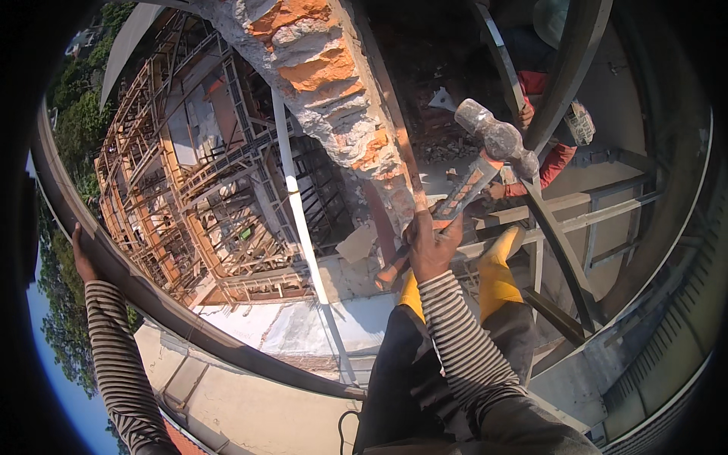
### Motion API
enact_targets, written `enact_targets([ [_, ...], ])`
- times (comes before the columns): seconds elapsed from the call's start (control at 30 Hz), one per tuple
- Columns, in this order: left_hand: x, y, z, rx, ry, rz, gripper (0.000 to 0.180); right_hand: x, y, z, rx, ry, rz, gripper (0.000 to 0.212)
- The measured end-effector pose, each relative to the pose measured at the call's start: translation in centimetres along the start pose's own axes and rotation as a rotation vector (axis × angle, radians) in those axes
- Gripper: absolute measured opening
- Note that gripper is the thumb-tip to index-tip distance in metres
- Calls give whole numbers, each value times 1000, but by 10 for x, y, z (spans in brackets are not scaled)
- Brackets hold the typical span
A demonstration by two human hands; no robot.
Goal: The person strikes a brick wall with a hammer to break it apart and then repositions a metal beam.
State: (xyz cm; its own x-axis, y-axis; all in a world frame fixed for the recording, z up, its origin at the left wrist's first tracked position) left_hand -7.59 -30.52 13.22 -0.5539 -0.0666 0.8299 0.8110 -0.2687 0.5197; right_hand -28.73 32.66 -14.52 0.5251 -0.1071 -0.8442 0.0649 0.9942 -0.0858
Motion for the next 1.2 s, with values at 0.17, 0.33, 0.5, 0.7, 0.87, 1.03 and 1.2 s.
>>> enact_targets([
  [0.17,0,5,-11,-6,-96,-45,38,31,-57,23,126,20,-4,17],
  [0.33,-1,5,-20,-22,-255,-194,38,79,-50,14,-270,-403,177,18],
  [0.5,10,-14,11,61,-134,-43,37,3,-28,9,-23,-106,-120,13],
  [0.7,11,-3,-20,-87,-345,-152,38,93,-71,11,-127,216,636,29],
  [0.87,-1,9,-18,-26,-280,-185,42,78,-52,7,-326,-386,254,17],
  [1.03,-1,1,-12,3,-264,-211,49,9,-56,22,-36,-224,-275,41],
  [1.2,5,3,-18,-11,-347,-287,54,53,-125,42,-62,-507,-322,40],
])
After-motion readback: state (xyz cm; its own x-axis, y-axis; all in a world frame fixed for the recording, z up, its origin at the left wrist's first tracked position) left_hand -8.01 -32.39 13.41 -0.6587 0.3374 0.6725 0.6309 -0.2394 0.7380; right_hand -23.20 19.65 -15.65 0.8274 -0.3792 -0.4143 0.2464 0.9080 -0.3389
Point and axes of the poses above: each hand's wrist, its own z-axis away from the middle knuckle, its own y-axis out of the back of the hand, x = y × z, the point moved 7 cm from there along -z, towards the middle knuckle, and after that the axes turned 1 degree about -z, right-handed, at the moved point
